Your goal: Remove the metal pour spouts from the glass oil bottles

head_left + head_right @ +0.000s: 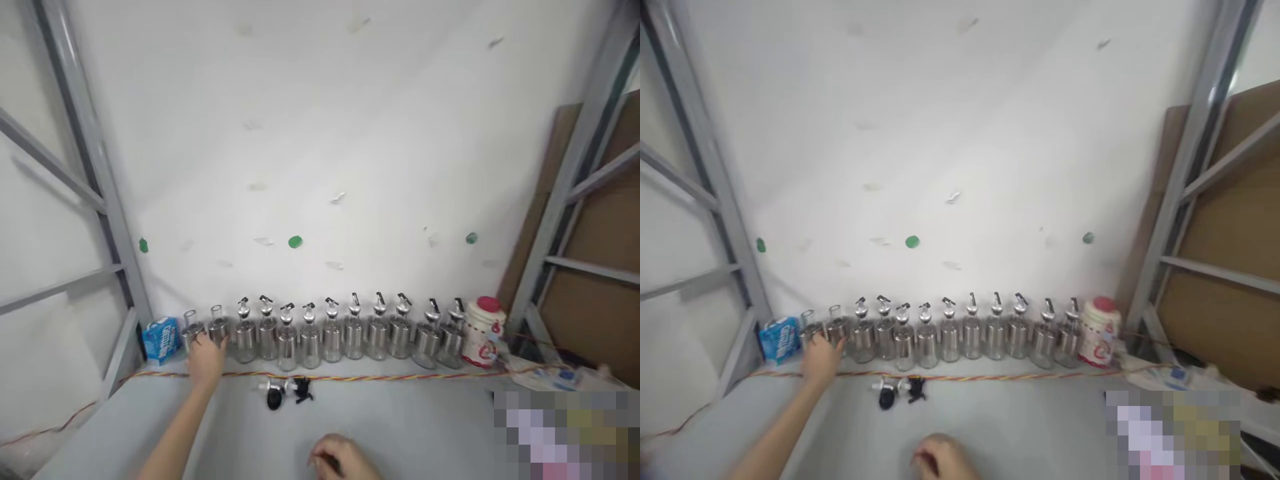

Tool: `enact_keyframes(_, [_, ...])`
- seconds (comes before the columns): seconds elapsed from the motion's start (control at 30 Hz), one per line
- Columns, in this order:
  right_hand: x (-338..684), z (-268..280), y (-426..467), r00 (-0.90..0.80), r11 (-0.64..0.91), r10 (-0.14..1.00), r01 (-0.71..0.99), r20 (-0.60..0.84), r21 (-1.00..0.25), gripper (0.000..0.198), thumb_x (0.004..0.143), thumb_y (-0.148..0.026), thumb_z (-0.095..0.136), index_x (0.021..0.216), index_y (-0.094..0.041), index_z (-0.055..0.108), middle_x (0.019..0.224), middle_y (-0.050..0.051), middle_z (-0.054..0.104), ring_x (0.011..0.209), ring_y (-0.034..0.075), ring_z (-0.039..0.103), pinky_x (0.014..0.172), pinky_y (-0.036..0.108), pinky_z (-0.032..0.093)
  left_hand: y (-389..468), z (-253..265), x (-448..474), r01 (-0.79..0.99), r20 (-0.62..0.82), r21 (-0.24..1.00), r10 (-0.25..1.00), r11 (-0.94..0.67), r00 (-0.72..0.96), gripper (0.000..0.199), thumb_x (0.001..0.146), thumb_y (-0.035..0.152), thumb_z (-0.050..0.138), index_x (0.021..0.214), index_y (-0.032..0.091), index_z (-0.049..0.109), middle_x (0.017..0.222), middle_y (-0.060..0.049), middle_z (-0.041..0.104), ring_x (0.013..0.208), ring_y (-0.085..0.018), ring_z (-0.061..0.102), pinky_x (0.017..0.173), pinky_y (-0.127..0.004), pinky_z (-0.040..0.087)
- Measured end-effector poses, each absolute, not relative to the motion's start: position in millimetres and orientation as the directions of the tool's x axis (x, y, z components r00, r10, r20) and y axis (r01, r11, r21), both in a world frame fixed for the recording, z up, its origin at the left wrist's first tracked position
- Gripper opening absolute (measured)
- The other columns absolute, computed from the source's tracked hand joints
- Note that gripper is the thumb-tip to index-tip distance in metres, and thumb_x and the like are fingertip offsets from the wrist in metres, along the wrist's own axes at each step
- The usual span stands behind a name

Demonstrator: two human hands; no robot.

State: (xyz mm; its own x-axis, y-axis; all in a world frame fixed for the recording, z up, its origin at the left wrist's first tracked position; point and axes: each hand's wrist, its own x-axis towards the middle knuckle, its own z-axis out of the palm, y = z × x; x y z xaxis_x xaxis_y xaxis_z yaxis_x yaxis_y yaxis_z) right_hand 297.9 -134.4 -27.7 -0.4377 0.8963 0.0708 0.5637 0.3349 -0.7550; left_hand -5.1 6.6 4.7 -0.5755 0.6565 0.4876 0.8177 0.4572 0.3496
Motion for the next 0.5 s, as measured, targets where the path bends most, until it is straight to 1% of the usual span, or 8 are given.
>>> enact_keyframes(0.1, [298,-30,-134,-0.468,0.397,0.878,0.593,0.102,-0.701,0.021,0.072,-0.009,0.049,0.079,-0.016,0.067,0.073,0.003,0.067,0.069,0.012,0.06,0.063,0.016,0.042,15,4,-7,0.816,0.425,0.356,0.698,0.456,-0.576,0.047,0.071,0.042,0.051,0.097,0.003,0.048,0.088,-0.022,0.06,0.084,-0.035,0.057,0.066,-0.041,0.041])
enact_keyframes(0.17, [299,-35,-132,-0.499,0.479,0.851,0.61,0.164,-0.631,0.02,0.072,-0.008,0.051,0.079,-0.018,0.066,0.073,0.001,0.068,0.068,0.011,0.06,0.062,0.014,0.041,20,1,-7,0.809,0.396,0.378,0.711,0.45,-0.581,0.048,0.071,0.042,0.052,0.098,0.002,0.046,0.087,-0.022,0.061,0.081,-0.034,0.059,0.064,-0.038,0.042])
enact_keyframes(0.2, [299,-39,-130,-0.514,0.538,0.829,0.626,0.219,-0.565,0.019,0.071,-0.008,0.052,0.078,-0.018,0.066,0.072,0.001,0.067,0.067,0.011,0.06,0.061,0.015,0.041,22,0,-6,0.804,0.386,0.393,0.713,0.447,-0.585,0.05,0.072,0.042,0.051,0.101,0.002,0.044,0.088,-0.022,0.061,0.08,-0.032,0.06,0.064,-0.037,0.043])
enact_keyframes(0.27, [299,-50,-126,-0.57,0.681,0.73,0.658,0.377,-0.322,0.013,0.07,-0.008,0.055,0.072,-0.017,0.064,0.067,0.001,0.066,0.062,0.012,0.058,0.059,0.019,0.04,24,-3,-5,0.791,0.38,0.424,0.706,0.441,-0.597,0.054,0.075,0.042,0.047,0.107,0.0,0.038,0.091,-0.023,0.06,0.081,-0.03,0.061,0.063,-0.035,0.044])
enact_keyframes(0.33, [295,-60,-123,-0.66,0.768,0.543,0.641,0.52,0.012,0.01,0.07,-0.01,0.055,0.063,-0.015,0.06,0.058,0.002,0.063,0.056,0.013,0.054,0.059,0.025,0.039,23,-4,-5,0.779,0.383,0.448,0.694,0.437,-0.61,0.056,0.076,0.043,0.045,0.111,0.001,0.034,0.096,-0.023,0.058,0.085,-0.03,0.06,0.065,-0.034,0.044])
enact_keyframes(0.37, [292,-64,-123,-0.702,0.78,0.445,0.609,0.556,0.144,0.013,0.071,-0.011,0.054,0.059,-0.015,0.058,0.054,0.001,0.06,0.053,0.013,0.052,0.058,0.026,0.038,23,-4,-4,0.775,0.386,0.457,0.688,0.437,-0.615,0.056,0.076,0.044,0.046,0.112,0.001,0.034,0.098,-0.024,0.057,0.087,-0.03,0.059,0.065,-0.035,0.044])
enact_keyframes(0.43, [286,-68,-124,-0.746,0.79,0.313,0.548,0.588,0.276,0.02,0.074,-0.013,0.05,0.055,-0.016,0.054,0.048,0.0,0.056,0.05,0.012,0.047,0.054,0.027,0.034,20,-5,-4,0.769,0.387,0.47,0.683,0.432,-0.62,0.057,0.074,0.046,0.046,0.109,0.003,0.037,0.098,-0.024,0.056,0.088,-0.033,0.058,0.065,-0.038,0.044])
enact_keyframes(0.5, [281,-67,-128,-0.753,0.797,0.276,0.527,0.597,0.295,0.024,0.077,-0.015,0.049,0.053,-0.016,0.051,0.046,-0.002,0.053,0.048,0.011,0.043,0.05,0.026,0.03,15,-4,-5,0.776,0.391,0.48,0.692,0.409,-0.607,0.056,0.073,0.047,0.047,0.107,0.003,0.039,0.097,-0.024,0.056,0.087,-0.034,0.058,0.065,-0.04,0.044])
